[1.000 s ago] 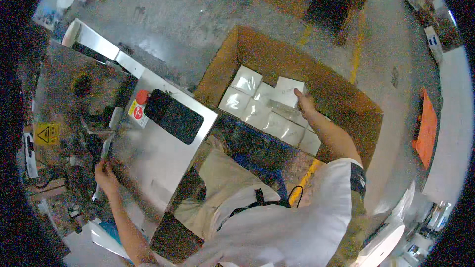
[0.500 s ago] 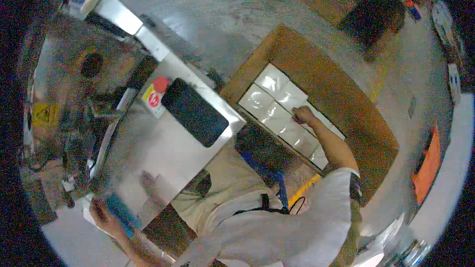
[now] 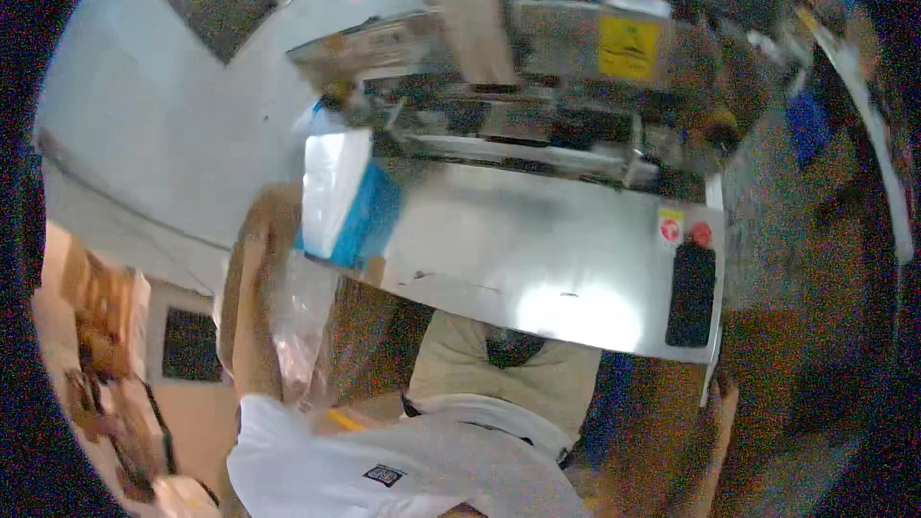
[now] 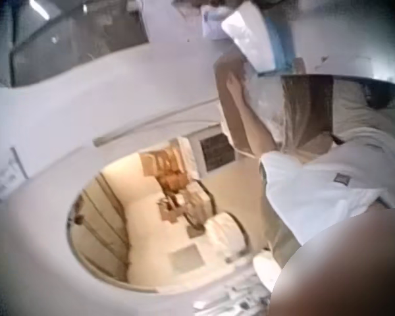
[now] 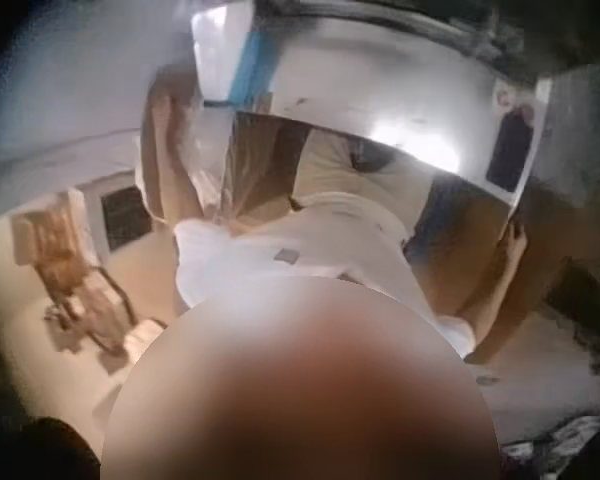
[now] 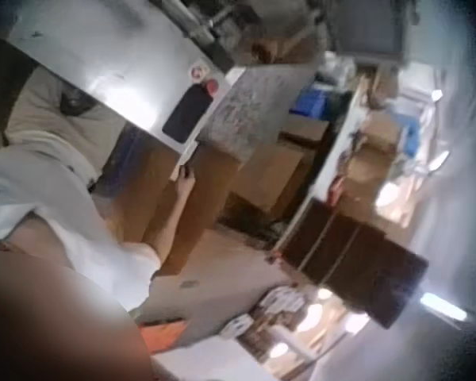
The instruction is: Bagging and boxing paper products using a heat sealer and organizing stacks on a conveyor belt.
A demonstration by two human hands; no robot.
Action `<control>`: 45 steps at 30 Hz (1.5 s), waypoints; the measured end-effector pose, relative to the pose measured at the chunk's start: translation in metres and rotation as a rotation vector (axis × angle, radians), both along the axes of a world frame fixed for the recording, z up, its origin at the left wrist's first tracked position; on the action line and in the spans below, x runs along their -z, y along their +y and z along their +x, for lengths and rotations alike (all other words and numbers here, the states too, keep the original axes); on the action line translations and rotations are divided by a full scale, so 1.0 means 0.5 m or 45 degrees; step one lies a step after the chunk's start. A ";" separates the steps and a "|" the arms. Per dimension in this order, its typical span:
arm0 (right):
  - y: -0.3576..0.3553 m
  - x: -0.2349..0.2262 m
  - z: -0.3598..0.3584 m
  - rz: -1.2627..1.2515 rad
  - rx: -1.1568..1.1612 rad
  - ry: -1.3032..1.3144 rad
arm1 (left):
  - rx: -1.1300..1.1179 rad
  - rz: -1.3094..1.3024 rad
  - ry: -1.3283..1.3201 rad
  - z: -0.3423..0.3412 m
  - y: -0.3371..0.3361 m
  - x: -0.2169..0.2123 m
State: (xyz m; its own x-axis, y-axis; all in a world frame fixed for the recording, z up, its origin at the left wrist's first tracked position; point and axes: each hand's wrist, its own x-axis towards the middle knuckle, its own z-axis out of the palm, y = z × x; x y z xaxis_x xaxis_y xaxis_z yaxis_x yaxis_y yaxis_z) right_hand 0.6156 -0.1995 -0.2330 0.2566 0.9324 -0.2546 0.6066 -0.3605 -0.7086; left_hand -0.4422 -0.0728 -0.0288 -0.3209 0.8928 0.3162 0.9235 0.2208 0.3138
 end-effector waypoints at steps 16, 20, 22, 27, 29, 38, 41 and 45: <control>0.097 -0.500 -0.395 0.494 0.242 0.142 | 0.121 0.483 -0.105 0.371 0.235 -0.162; 0.185 -0.580 -0.550 0.678 -0.123 0.198 | 0.489 0.596 -0.230 0.510 0.198 -0.204; 0.231 -0.616 -0.649 0.923 -0.331 -0.082 | 0.664 0.337 -0.476 0.630 0.137 -0.248; 0.295 -0.694 -0.862 1.322 -0.500 -0.049 | 1.110 -0.026 -0.912 0.760 0.001 -0.248; 0.313 -0.653 -0.832 0.425 -0.788 0.323 | 1.160 -0.010 -1.079 0.801 -0.010 -0.235; 0.300 -0.602 -0.836 1.306 -0.807 -0.049 | 0.521 -0.477 -1.541 0.850 -0.017 -0.070; 0.294 -0.573 -0.826 1.189 -0.948 -0.109 | 0.504 -0.179 -1.077 0.869 -0.024 -0.058; 0.284 -0.546 -0.801 0.986 -1.173 -0.238 | 1.294 0.193 -0.559 0.881 0.015 -0.140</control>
